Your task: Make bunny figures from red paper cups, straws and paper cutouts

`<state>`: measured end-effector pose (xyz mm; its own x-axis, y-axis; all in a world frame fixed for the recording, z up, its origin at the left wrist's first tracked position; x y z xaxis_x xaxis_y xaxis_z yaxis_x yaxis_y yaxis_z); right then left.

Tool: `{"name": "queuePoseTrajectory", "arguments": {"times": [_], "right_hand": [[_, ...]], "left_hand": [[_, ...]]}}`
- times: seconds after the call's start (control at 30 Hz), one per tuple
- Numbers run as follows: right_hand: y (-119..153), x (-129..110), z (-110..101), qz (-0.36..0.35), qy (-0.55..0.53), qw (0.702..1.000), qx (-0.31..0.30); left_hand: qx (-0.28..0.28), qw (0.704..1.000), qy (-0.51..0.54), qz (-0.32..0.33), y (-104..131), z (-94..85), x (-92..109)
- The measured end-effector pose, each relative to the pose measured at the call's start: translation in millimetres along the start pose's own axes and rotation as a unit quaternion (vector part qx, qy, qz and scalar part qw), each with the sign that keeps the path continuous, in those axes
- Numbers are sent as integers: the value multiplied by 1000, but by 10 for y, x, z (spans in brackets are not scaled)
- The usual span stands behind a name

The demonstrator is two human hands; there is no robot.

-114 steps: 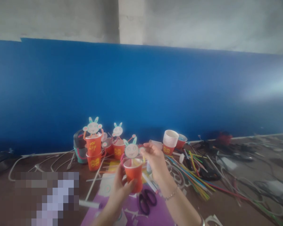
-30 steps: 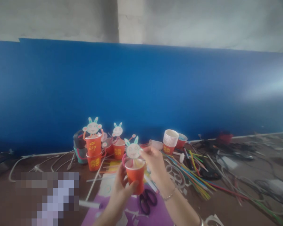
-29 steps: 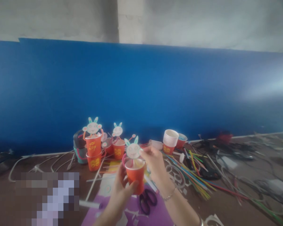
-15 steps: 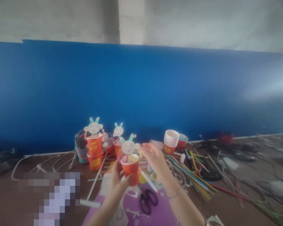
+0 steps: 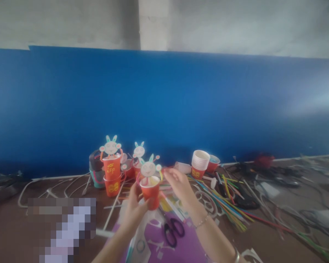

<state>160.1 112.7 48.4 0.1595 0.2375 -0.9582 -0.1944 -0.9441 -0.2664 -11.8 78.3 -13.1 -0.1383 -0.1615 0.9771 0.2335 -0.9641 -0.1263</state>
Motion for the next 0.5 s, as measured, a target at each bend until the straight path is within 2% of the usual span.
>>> {"name": "queuePoseTrajectory", "arguments": {"times": [0.2, 0.37, 0.5], "right_hand": [[84, 5, 70, 3, 111, 993, -32], [243, 44, 301, -14, 204, 972, -119], [291, 160, 409, -13, 239, 965, -110]], "left_hand": [[25, 998, -48, 40, -204, -184, -200], [22, 999, -38, 25, -176, -140, -202], [27, 999, -22, 16, -153, -101, -168]]}}
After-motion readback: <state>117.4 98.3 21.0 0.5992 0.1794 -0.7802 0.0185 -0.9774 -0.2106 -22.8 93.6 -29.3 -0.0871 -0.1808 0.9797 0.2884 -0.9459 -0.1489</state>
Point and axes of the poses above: each hand's wrist, its own y-axis away from the middle knuckle, its own z-axis out of the palm, x = y × z, the point moved 7 cm from there along -y, towards the middle knuckle, and after that the axes turned 8 degrees about x, right-handed, at the moved point
